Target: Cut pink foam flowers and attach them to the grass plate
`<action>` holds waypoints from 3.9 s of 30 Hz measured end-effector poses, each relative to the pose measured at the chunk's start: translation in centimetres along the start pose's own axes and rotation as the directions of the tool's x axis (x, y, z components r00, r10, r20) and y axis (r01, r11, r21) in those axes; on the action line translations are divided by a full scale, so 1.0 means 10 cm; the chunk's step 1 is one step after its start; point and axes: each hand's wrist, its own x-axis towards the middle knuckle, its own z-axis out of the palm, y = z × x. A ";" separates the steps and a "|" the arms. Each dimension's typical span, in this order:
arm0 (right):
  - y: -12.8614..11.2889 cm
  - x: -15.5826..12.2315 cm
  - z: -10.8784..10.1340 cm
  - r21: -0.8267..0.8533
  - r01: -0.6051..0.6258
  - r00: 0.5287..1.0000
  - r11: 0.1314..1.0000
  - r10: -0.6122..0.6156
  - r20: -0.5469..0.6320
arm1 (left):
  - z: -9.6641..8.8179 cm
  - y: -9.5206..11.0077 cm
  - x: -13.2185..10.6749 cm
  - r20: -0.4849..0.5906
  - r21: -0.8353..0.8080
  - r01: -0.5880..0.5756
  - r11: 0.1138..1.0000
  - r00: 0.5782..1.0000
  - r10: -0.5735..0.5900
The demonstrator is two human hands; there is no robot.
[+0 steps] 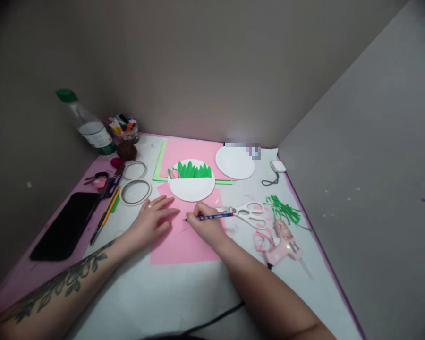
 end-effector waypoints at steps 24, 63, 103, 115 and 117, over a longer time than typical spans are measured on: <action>0.00 -0.03 -0.04 -0.034 0.017 0.999 0.999 -0.016 0.033 | 0.01 -0.01 0.00 0.002 -0.004 -0.001 1.000 1.000 0.001; 0.01 0.01 0.02 0.007 0.015 0.999 1.000 -0.015 0.049 | 0.03 -0.02 0.00 -0.009 -0.005 -0.006 1.000 1.000 0.006; 0.07 -0.06 -0.03 0.270 0.002 0.998 0.963 -0.019 0.064 | 0.00 -0.07 -0.03 -0.393 -0.217 -0.163 0.963 0.917 0.067; 0.02 0.00 -0.09 0.012 0.619 0.730 0.785 -0.581 0.361 | -0.03 -0.06 -0.06 -0.220 -0.132 -0.158 0.979 0.967 0.127; 0.04 0.02 -0.03 -0.036 0.606 0.766 0.794 -0.571 0.294 | -0.04 -0.05 -0.08 -0.227 -0.139 -0.131 0.982 0.969 0.098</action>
